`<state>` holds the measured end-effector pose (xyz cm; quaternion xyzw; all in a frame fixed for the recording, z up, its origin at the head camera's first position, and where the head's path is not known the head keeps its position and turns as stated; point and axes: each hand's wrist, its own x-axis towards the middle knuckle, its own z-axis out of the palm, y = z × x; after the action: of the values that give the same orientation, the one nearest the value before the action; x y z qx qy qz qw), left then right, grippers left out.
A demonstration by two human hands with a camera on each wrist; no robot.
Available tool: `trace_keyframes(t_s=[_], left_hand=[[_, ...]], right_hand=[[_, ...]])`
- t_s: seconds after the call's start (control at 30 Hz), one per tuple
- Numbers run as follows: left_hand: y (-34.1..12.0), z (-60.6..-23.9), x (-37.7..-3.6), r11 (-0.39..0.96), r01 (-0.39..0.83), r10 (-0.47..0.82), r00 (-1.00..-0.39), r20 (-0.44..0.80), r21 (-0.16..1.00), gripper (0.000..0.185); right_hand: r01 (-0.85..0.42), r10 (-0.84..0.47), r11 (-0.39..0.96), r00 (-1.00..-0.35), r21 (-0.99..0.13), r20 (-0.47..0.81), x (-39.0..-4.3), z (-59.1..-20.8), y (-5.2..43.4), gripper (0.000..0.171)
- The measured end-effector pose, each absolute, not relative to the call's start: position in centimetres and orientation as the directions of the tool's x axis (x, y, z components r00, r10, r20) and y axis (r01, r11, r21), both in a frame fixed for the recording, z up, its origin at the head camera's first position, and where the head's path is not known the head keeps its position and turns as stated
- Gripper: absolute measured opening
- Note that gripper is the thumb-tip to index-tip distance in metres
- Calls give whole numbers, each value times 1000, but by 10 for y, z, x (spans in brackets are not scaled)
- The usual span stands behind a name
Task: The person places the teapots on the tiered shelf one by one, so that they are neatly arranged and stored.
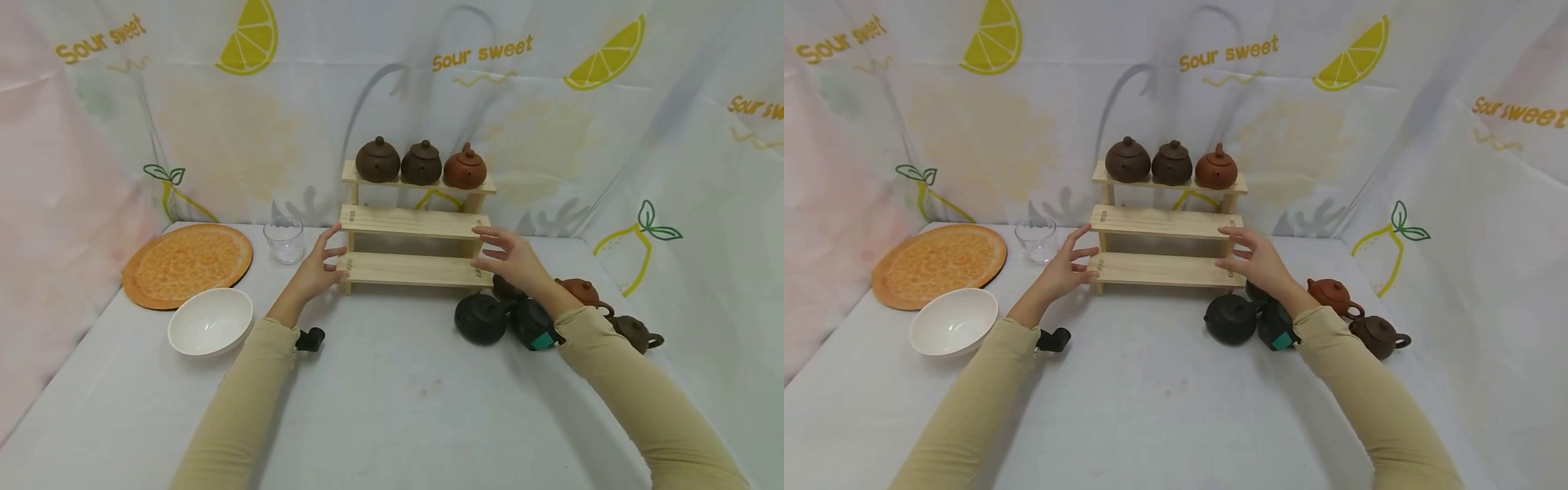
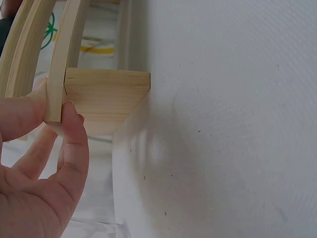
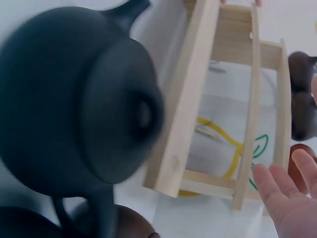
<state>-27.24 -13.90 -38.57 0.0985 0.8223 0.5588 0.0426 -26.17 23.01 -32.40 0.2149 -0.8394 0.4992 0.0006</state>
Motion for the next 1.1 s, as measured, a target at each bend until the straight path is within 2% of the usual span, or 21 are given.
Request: trace_keyframes(t_s=[0.47,0.8,1.1], left_hand=[[-139,-384,-272,350,110,214,-976,35,930,93],[-139,-383,-271,356,111,207,-978,37,928,93],[-137,-376,-266,355,99,216,-976,21,929,92]], right_hand=[[-321,-401,479,-908,-817,121,-238,-348,242,59],[-399,-491,518,-863,-756,119,-223,-361,252,52],[-498,-585,588,-806,-637,91,-218,-365,256,51]])
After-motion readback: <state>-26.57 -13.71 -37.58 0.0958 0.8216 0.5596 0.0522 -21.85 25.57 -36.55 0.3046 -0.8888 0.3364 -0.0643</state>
